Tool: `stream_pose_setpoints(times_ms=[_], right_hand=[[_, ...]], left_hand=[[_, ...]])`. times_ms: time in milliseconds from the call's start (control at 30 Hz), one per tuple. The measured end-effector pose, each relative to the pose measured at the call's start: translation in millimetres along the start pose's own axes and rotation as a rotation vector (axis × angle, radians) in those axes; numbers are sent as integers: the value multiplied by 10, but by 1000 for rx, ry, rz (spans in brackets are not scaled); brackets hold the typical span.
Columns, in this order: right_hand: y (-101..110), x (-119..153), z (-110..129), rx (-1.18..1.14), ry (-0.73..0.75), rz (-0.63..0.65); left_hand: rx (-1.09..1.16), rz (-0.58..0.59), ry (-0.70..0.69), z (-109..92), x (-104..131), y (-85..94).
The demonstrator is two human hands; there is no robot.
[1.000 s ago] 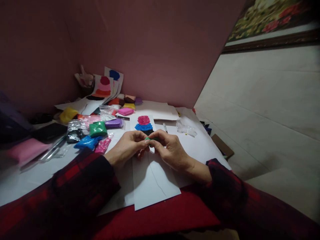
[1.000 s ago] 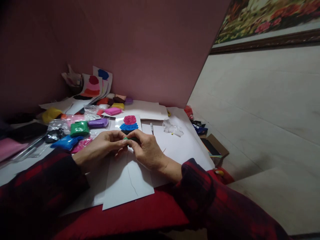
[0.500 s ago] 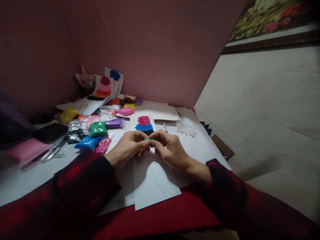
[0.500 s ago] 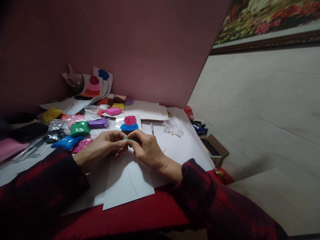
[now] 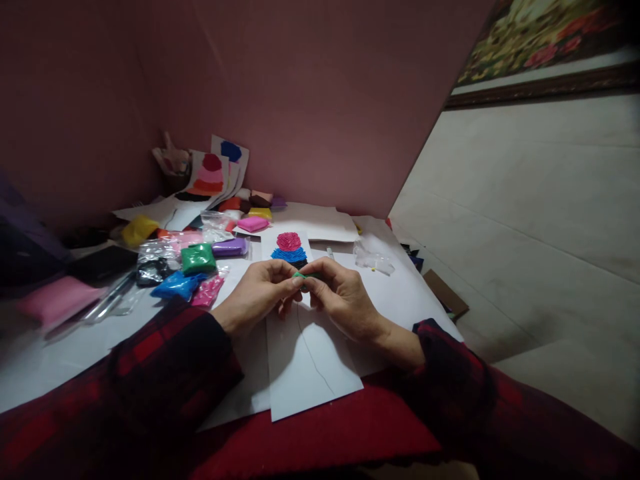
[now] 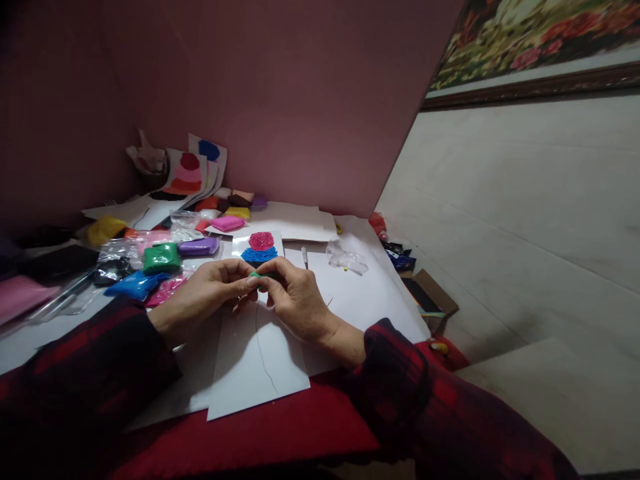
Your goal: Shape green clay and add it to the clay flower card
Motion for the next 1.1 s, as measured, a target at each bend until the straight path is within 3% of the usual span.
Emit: stream_pose_setpoints(times_ms=[433,1100], right_hand=[[54,-9,-40,-79,-36,-87],[115,-14,-129,-111,-102,-148]], left_hand=[[25,-68,-47,-27,-10,71],[111,-288,-79,-96,30,254]])
Point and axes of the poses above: each hand's wrist, its own x-axis away from the middle knuckle, its own y-axis out of the back of the hand, z = x × y, the point moved 9 cm from there along -x, towards the middle knuckle, and after that the axes turned 1 degree about -y, right-handed, at the moved point
